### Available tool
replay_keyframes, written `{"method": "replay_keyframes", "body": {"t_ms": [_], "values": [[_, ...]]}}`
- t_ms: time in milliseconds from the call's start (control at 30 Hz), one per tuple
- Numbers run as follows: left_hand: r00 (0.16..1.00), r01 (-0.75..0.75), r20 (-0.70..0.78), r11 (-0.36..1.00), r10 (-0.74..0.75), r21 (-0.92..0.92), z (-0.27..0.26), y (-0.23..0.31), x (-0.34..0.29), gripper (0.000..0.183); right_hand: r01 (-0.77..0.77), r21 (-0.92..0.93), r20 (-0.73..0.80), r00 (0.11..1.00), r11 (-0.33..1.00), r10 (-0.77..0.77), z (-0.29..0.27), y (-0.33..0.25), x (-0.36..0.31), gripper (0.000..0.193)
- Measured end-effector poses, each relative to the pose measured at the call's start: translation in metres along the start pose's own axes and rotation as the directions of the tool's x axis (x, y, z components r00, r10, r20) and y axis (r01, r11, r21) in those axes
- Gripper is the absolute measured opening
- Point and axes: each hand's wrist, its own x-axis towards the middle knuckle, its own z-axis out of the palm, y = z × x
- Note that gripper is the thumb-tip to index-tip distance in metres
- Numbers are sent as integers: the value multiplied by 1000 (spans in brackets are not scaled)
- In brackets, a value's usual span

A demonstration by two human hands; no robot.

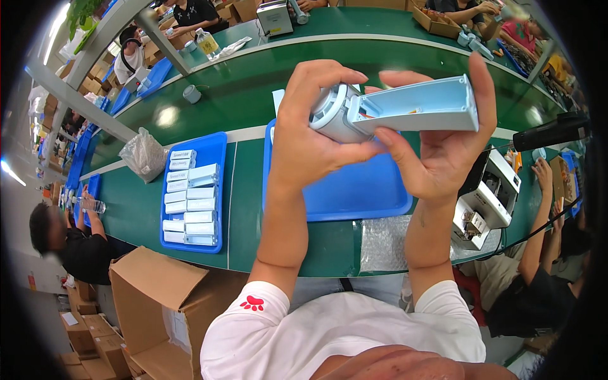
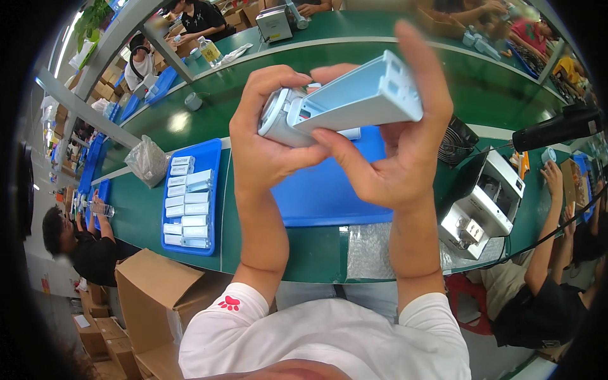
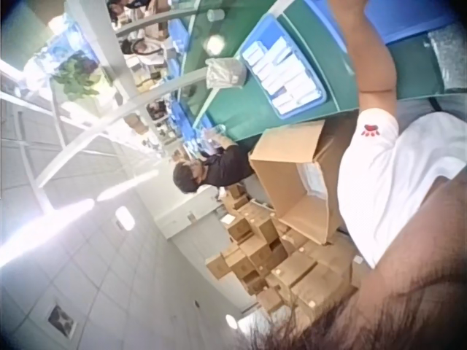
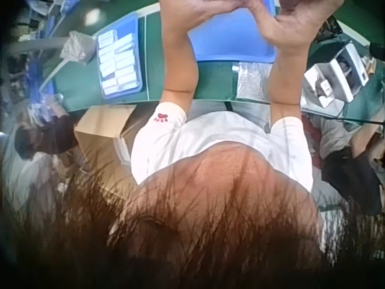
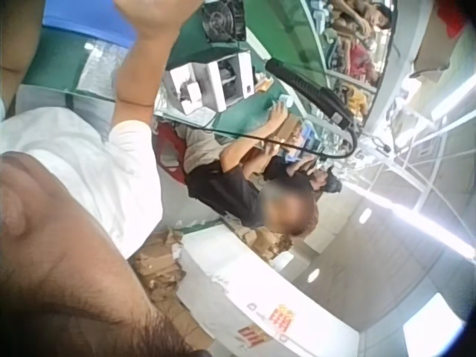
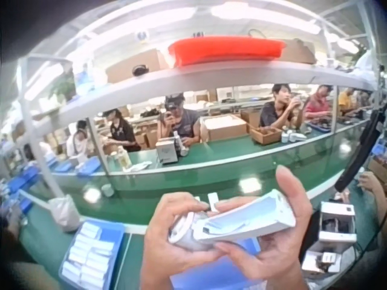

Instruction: The person assembles small electronic devices by inserting cylindrical components into light blue plastic housings. They use a handheld soldering iron to secure internal wires and then place the finished units into a blue tray. The process is repeated for multiple units in a factory setting.

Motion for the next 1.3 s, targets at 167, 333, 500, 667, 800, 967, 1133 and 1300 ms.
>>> {"method": "replay_keyframes", "body": {"t_ms": [167,333,500,667,800,967,1133,1300], "values": [[1000,12,-9,999,-12,43,-1,-3,-1,63,10,-116,25,1000,993,-7,1,-4,0,97],[999,-19,27,998,18,56,0,-7,-2,62,45,-158,46,998,986,-38,-1,-3,-1,93],[999,-31,16,995,30,91,2,-7,0,61,87,-238,76,995,967,-71,-3,0,-1,90],[996,-91,-3,991,92,100,8,-7,3,56,86,-209,34,996,974,-80,-3,0,-1,89],[993,-107,-42,984,114,145,10,-6,4,52,125,-168,7,992,978,-126,0,9,-1,89],[973,-203,-81,966,218,161,14,-19,-3,50,251,34,-224,945,967,-237,19,24,0,72],[963,-230,-116,965,244,124,14,-24,2,47,82,-77,-20,996,994,-83,9,13,-2,91],[992,-127,22,990,126,56,13,-22,0,66,24,-140,-26,999,990,-28,-1,13,-2,92]]}}
